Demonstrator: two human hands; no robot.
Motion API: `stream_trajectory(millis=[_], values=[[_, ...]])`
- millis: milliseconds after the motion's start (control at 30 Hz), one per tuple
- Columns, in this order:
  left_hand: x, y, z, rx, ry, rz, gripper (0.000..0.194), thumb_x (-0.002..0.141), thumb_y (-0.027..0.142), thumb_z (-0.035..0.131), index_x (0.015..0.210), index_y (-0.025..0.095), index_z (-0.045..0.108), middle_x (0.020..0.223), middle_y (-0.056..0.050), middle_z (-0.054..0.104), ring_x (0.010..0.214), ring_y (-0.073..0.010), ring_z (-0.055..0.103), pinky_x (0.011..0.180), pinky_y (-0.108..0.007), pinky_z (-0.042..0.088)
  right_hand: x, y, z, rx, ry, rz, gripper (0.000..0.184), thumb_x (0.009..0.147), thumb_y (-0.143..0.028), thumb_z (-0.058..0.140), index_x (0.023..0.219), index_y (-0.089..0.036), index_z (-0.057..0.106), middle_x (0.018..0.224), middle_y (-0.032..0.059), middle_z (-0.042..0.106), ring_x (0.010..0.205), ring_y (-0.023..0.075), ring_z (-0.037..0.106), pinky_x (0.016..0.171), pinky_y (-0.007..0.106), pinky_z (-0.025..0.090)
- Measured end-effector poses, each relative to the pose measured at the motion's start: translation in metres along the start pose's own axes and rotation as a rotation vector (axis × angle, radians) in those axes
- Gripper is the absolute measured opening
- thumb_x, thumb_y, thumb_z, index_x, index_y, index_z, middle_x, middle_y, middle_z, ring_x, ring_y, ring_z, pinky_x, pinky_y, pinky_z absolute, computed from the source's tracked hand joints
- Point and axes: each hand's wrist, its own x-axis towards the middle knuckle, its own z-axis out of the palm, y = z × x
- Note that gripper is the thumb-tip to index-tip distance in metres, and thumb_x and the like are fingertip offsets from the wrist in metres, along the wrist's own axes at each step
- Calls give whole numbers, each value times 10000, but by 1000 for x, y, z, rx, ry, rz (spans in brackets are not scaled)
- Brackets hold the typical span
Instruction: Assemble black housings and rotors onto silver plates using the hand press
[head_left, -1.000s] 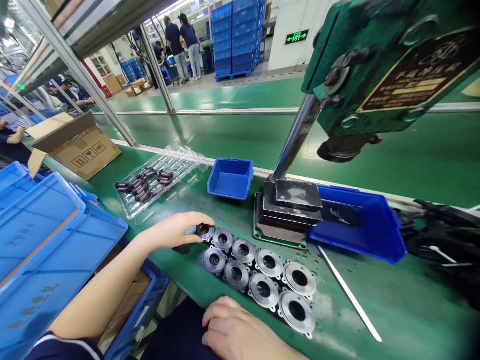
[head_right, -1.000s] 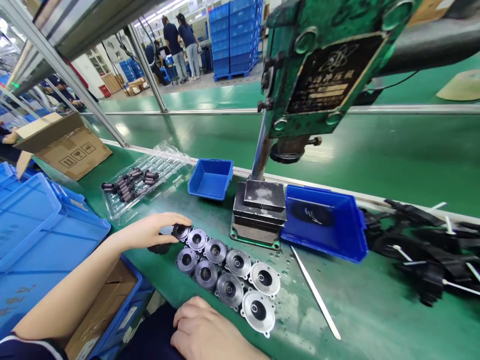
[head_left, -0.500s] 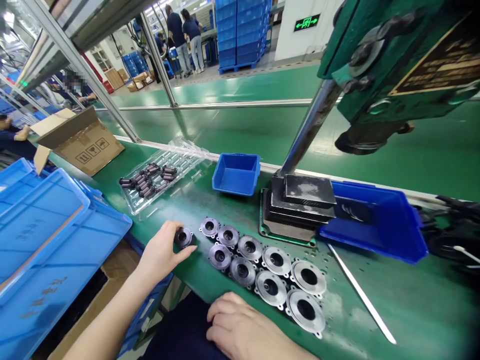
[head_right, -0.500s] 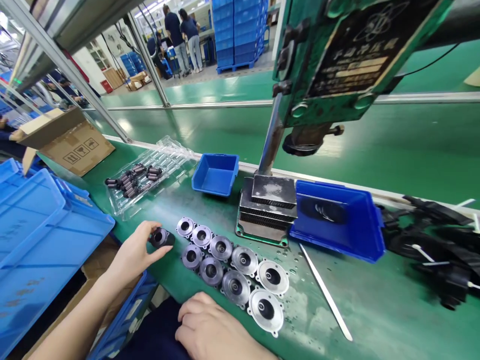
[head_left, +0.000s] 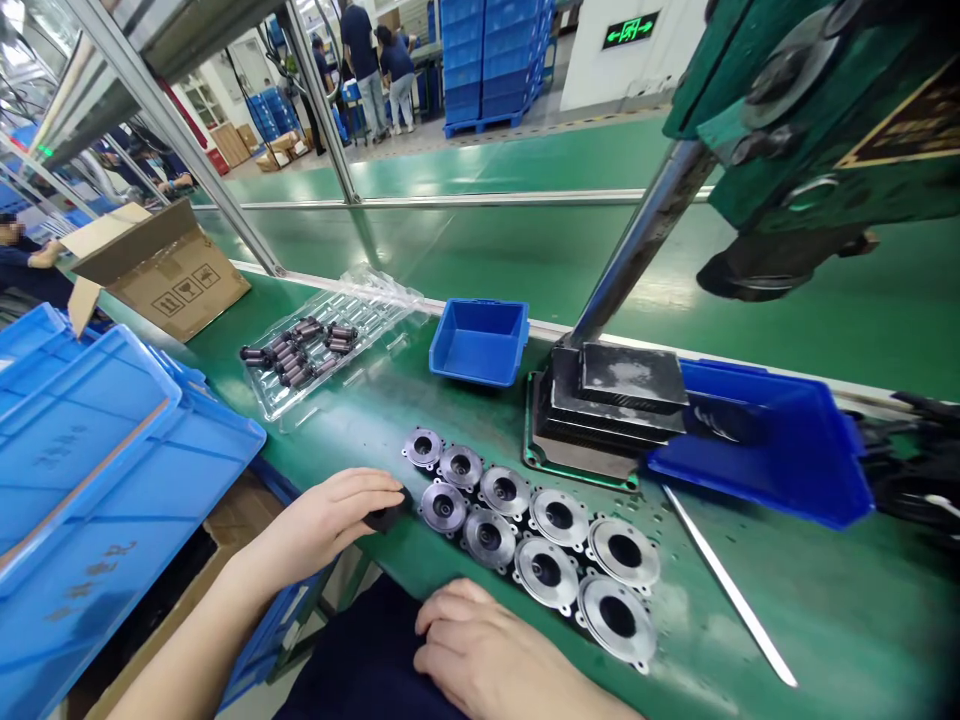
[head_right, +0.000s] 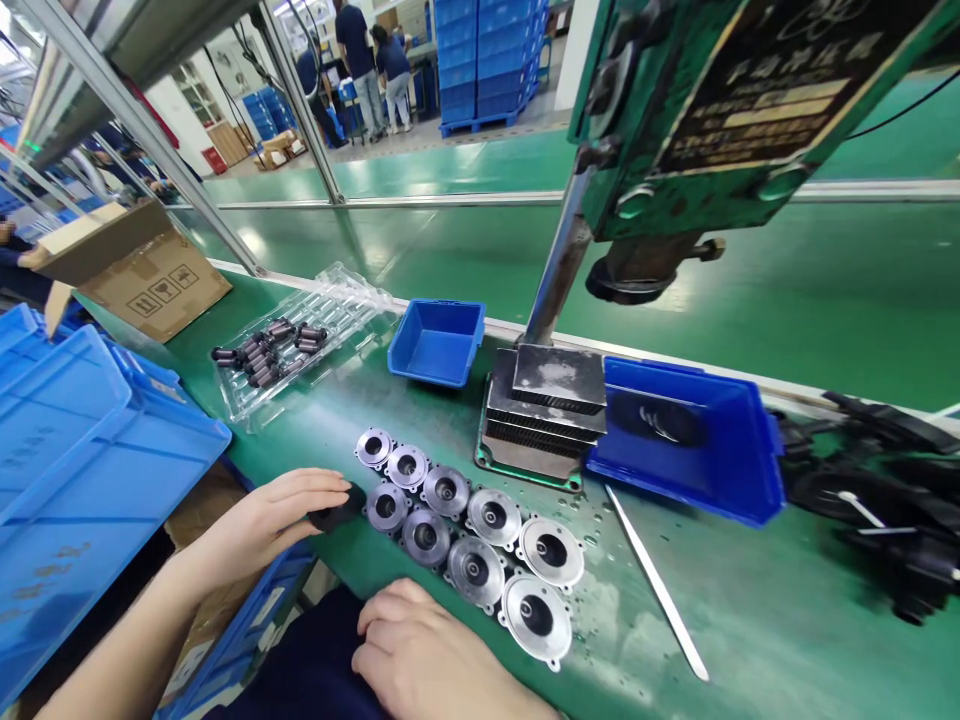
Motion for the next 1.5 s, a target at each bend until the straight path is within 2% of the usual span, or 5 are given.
stream_trajectory(millis=[333, 733, 1067, 1267, 1500], values=[[-18, -6, 15, 82, 67, 119, 644, 997, 50, 516, 1537, 394, 446, 1385, -67, 672, 1446, -249, 501, 1198, -400, 457, 1, 0, -6, 16, -47, 2, 268, 1092, -268, 431, 1037, -205, 686, 997, 14, 717, 1108, 142, 598, 1027, 281, 401], [14, -30, 21, 128, 176, 183, 499, 979, 82, 591, 1445, 245, 513, 1407, -130, 558, 1367, -236, 550, 1133, -420, 532, 0, 2, 0, 1, 10, -1, 227, 1074, -283, 480, 1000, -197, 676, 1019, 2, 701, 1042, 139, 586, 1004, 268, 421], [44, -7, 2, 203, -53, -14, 788, 925, 175, 695, 1573, 278, 258, 1577, -186, 365, 1386, -337, 550, 1098, -526, 557, -2, 4, 4, -11, 45, 1, 224, 1066, -303, 508, 932, -199, 655, 980, -6, 674, 997, 140, 576, 936, 241, 450], [53, 4, -4, 321, -151, 109, 720, 894, 11, 624, 1509, 197, 299, 1516, -209, 480, 1309, -325, 620, 1004, -482, 614, 0, 7, 9, -21, 112, -7, 222, 1047, -313, 554, 873, -202, 635, 914, -20, 655, 943, 137, 565, 863, 231, 451], [63, 8, -4, 466, -234, 94, 711, 796, 64, 774, 1405, 147, 417, 1479, -217, 548, 1194, -339, 695, 920, -439, 647, 0, 8, 12, -13, 156, -13, 219, 1045, -319, 561, 870, -206, 628, 908, -33, 656, 927, 132, 559, 856, 232, 436]])
